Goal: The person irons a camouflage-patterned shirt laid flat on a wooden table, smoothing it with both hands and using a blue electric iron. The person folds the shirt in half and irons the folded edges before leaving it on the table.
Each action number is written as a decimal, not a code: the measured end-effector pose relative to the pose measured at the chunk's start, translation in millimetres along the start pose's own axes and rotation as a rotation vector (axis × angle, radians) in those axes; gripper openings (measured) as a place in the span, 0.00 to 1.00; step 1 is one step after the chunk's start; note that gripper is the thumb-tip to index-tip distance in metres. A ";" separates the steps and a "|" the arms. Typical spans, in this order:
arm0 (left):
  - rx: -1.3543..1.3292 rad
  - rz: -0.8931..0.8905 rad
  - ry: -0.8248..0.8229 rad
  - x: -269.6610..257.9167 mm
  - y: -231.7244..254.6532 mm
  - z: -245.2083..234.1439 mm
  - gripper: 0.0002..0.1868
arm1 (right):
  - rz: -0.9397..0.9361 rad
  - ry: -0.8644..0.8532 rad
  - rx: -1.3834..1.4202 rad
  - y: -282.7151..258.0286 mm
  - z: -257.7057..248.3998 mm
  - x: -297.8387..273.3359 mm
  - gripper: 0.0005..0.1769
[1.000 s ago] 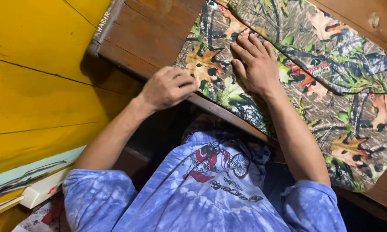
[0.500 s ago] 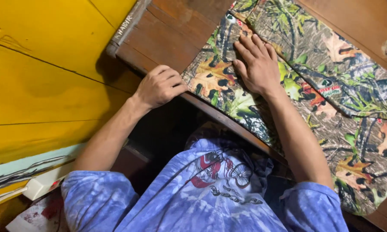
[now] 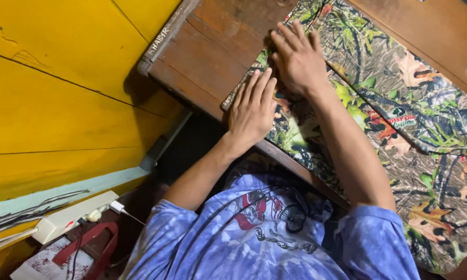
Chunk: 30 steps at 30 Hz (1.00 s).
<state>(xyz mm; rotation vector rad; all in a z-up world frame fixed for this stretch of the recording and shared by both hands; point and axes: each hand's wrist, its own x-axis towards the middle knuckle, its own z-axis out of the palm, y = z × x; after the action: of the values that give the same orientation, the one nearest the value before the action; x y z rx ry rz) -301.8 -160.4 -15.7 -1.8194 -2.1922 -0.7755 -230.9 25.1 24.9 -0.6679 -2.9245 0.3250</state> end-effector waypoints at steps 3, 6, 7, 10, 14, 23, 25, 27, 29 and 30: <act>0.138 -0.068 -0.211 -7.9 1.3 -3.1 0.45 | 0.076 -0.025 -0.014 6.4 -5.5 8.9 0.34; 0.172 -0.040 -0.305 -12.0 -9.8 -13.5 0.47 | 0.144 -0.078 -0.015 4.7 -9.9 11.2 0.36; 0.179 -0.020 -0.352 -15.6 -12.5 -18.1 0.47 | 0.147 -0.071 -0.023 3.4 -9.2 9.7 0.34; 0.182 -0.010 -0.354 -16.5 -13.8 -20.1 0.47 | 0.168 -0.118 -0.023 -0.2 -13.1 9.0 0.37; 0.184 -0.018 -0.438 -4.9 -11.9 -25.3 0.49 | 0.076 0.026 -0.041 19.2 1.4 2.8 0.34; 0.070 0.213 -0.145 78.1 36.8 -14.6 0.30 | 0.153 0.311 0.082 117.2 -51.2 -136.8 0.22; 0.027 0.402 -0.124 103.9 69.2 6.5 0.28 | 0.129 0.389 -0.085 162.0 -52.1 -194.4 0.20; -0.021 0.488 -0.181 121.5 114.2 41.6 0.32 | 0.379 0.379 -0.107 187.7 -58.0 -251.2 0.21; -0.068 0.600 -0.215 150.0 168.7 82.1 0.35 | 0.638 0.392 -0.141 217.1 -72.6 -304.0 0.23; -0.120 0.644 -0.301 153.4 193.6 102.4 0.34 | 0.786 0.358 -0.148 225.5 -74.2 -329.0 0.28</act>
<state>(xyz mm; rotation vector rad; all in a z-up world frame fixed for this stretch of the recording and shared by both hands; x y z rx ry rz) -133.3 44.0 20.8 -2.6298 -1.5363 -0.5195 169.2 91.8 19.9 -1.6823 -2.2457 0.0376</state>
